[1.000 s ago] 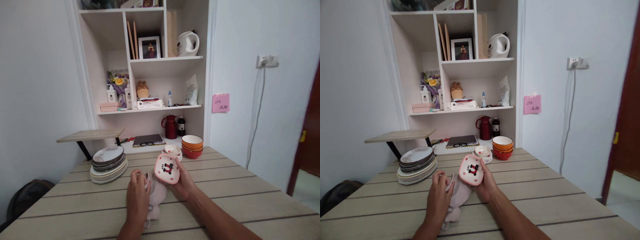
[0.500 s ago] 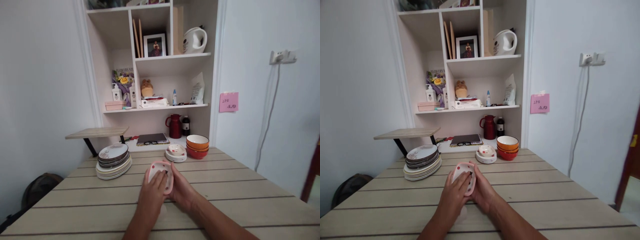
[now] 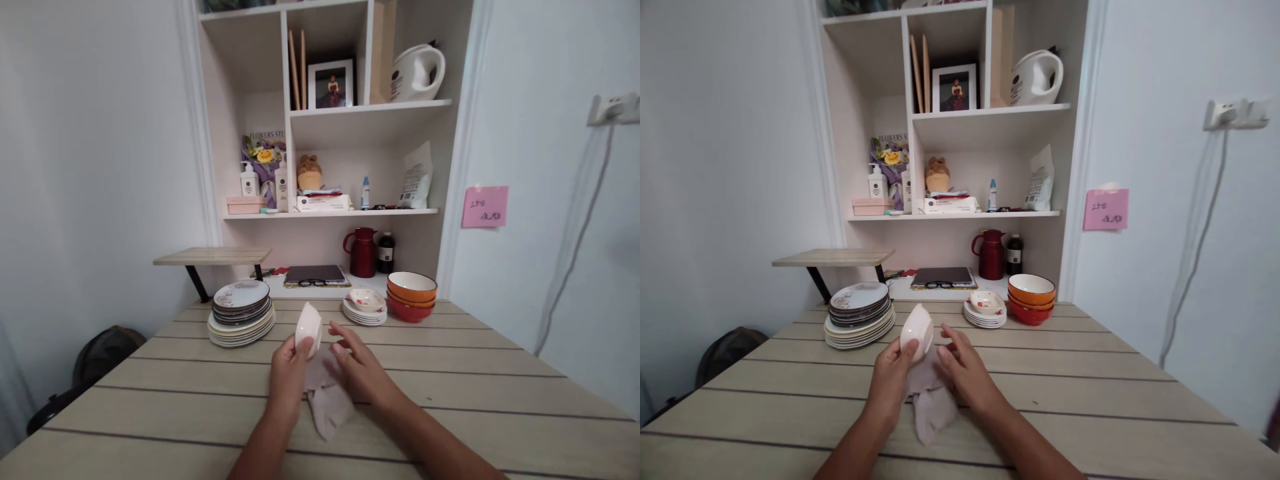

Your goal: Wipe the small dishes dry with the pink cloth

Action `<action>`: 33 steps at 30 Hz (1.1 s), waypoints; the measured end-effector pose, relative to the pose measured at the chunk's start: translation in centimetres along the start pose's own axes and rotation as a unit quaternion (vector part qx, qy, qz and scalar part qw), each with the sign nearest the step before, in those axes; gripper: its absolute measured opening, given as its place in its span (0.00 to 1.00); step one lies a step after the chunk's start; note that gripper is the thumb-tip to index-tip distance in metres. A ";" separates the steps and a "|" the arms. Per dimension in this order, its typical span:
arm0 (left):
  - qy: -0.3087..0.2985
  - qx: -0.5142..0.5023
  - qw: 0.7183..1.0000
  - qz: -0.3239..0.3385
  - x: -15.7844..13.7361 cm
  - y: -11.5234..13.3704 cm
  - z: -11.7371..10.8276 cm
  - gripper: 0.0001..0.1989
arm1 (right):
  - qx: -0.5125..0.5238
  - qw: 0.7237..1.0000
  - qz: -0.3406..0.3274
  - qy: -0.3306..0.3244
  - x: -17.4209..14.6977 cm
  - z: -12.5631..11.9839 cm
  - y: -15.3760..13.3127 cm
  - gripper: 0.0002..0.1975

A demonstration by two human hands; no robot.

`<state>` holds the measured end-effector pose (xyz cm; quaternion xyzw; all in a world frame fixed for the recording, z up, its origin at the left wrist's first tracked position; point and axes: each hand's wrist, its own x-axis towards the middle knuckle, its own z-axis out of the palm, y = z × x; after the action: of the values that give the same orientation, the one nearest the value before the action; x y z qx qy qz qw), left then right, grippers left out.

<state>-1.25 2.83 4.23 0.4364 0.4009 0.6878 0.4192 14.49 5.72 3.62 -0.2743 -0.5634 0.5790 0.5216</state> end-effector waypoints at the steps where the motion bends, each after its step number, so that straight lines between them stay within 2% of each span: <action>1: 0.018 -0.036 0.999 -0.008 0.2 0.0 -0.2 0.24 | -0.070 0.997 -0.033 0.024 -0.2 0.1 0.1 0.26; 3: 0.042 -0.082 0.996 -0.015 0.4 -0.2 -0.5 0.26 | -0.192 0.978 -0.080 0.020 -0.8 0.4 0.5 0.26; 7: 0.055 -0.128 0.990 -0.022 0.8 -0.4 -1.2 0.25 | -0.312 0.934 -0.112 -0.133 -1.8 1.4 2.1 0.27; 8: 0.059 -0.135 0.989 -0.021 0.9 -0.4 -1.3 0.24 | -0.338 0.919 -0.115 -0.166 -1.7 1.5 2.4 0.24; 9: 0.063 -0.140 0.988 -0.021 0.9 -0.2 -1.4 0.24 | -0.348 0.916 -0.118 -0.164 -1.4 1.5 2.6 0.18; 11: 0.060 -0.142 0.988 -0.024 0.9 0.1 -1.6 0.25 | -0.314 0.939 -0.115 -0.087 -0.3 0.9 2.6 0.12; 14: 0.022 -0.136 0.989 -0.046 0.8 0.5 -1.7 0.26 | -0.167 0.980 -0.069 0.076 1.5 -1.1 1.5 0.10; 16: -0.014 -0.117 0.991 -0.067 0.5 0.3 -1.5 0.26 | -0.081 0.979 -0.056 0.177 2.0 -2.5 0.3 0.14; 18: -0.053 -0.079 0.992 -0.083 0.2 -0.2 -1.0 0.25 | -0.017 0.973 -0.055 0.226 2.0 -3.3 -0.9 0.19; 20: -0.099 -0.038 0.990 -0.093 -0.3 -0.8 -0.5 0.25 | -0.027 0.976 -0.061 0.205 1.6 -3.4 -1.9 0.19; 22: -0.140 -0.016 0.986 -0.094 -0.7 -1.2 0.0 0.24 | -0.115 0.981 -0.095 0.128 1.1 -3.0 -2.6 0.13; 24: -0.165 -0.016 0.982 -0.086 -0.9 -1.3 0.4 0.23 | -0.207 0.966 -0.153 0.032 0.6 -2.3 -3.0 0.09; 26: -0.172 -0.023 0.982 -0.074 -0.9 -1.0 0.5 0.23 | -0.252 0.950 -0.185 -0.027 0.2 -1.5 -3.1 0.11; 29: -0.176 -0.027 0.982 -0.067 -0.9 -0.5 0.5 0.25 | -0.290 0.934 -0.206 -0.028 -0.2 -0.5 -2.8 0.11; 31: -0.182 -0.015 0.981 -0.068 -1.0 -0.4 0.6 0.24 | -0.318 0.922 -0.220 0.000 -0.1 -0.1 -2.3 0.08; 33: -0.186 0.004 0.980 -0.068 -1.1 -0.3 0.6 0.23 | -0.319 0.922 -0.217 0.030 0.3 -0.3 -1.8 0.07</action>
<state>-0.30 2.08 3.83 0.5298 0.3473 0.5634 0.5304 15.20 5.83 5.35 -0.3141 -0.7479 0.2328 0.5365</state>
